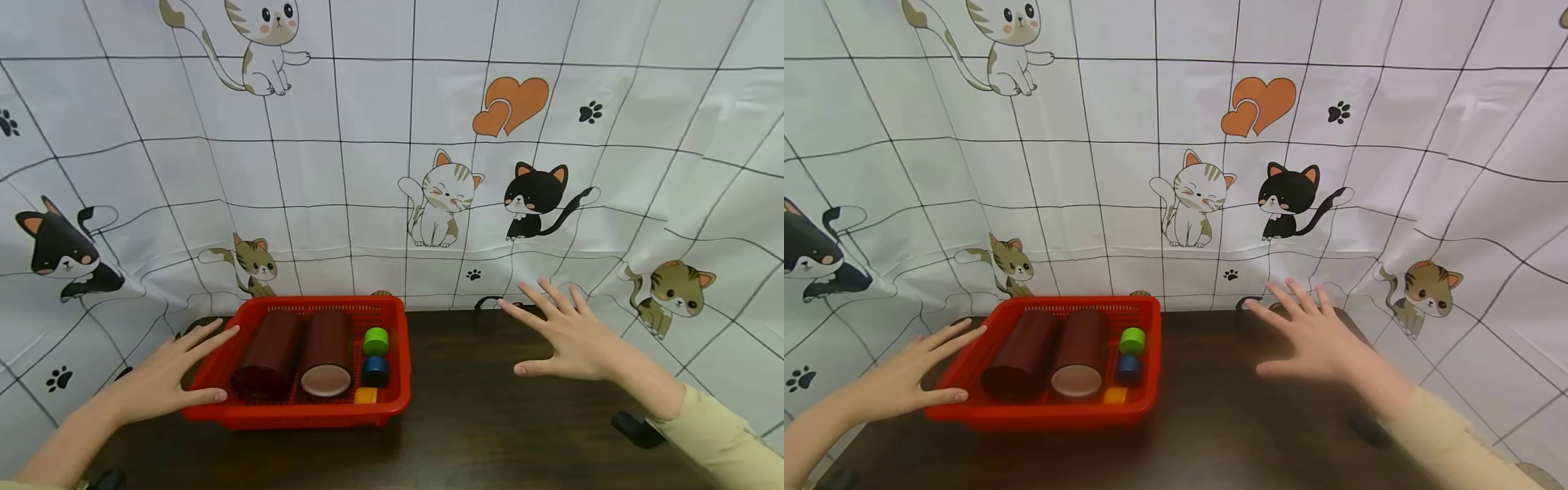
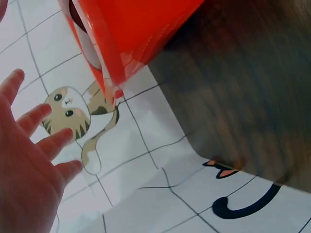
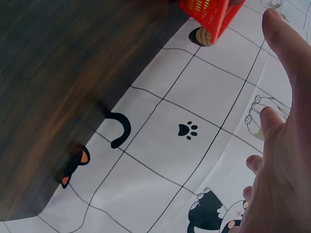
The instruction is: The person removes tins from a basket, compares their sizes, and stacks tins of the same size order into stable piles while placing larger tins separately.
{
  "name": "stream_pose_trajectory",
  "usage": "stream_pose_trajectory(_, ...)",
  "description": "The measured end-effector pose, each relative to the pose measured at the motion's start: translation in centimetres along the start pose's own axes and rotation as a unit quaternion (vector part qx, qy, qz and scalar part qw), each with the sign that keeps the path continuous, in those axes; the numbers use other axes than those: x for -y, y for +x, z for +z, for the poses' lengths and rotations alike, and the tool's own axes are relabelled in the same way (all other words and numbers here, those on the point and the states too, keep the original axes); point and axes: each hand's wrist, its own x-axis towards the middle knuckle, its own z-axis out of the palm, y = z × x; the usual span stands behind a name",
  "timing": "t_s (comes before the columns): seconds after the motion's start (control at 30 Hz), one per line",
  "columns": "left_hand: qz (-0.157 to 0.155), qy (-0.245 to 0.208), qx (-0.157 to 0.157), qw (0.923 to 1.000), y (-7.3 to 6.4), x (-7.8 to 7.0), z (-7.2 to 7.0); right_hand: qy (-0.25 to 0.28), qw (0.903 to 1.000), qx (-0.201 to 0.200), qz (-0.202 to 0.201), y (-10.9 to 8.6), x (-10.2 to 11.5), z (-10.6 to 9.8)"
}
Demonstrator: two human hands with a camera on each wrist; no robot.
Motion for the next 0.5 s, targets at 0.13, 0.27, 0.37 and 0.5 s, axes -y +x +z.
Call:
stream_pose_trajectory(0.13, -0.017, -0.007, -0.017, 0.9997, -0.9, 0.0, 0.0, 0.004, 0.9999, 0.011, -0.003, 0.8, 0.5, -0.2)
stream_pose_trajectory(0.27, -0.044, -0.015, -0.029, 0.9985, -1.8, 0.0, 0.2, 0.000, 0.9998, 0.015, -0.011, 1.7, 1.0, -0.3)
stream_pose_trajectory(0.37, -0.067, -0.022, -0.034, 0.9969, -2.2, 0.0, 0.5, -0.008, 0.9997, 0.014, -0.020, 2.5, 1.3, -0.3)
stream_pose_trajectory(0.5, -0.090, -0.032, -0.042, 0.9945, -2.8, 0.1, 1.0, -0.010, 0.9994, 0.012, -0.030, 3.7, 1.7, -0.3)
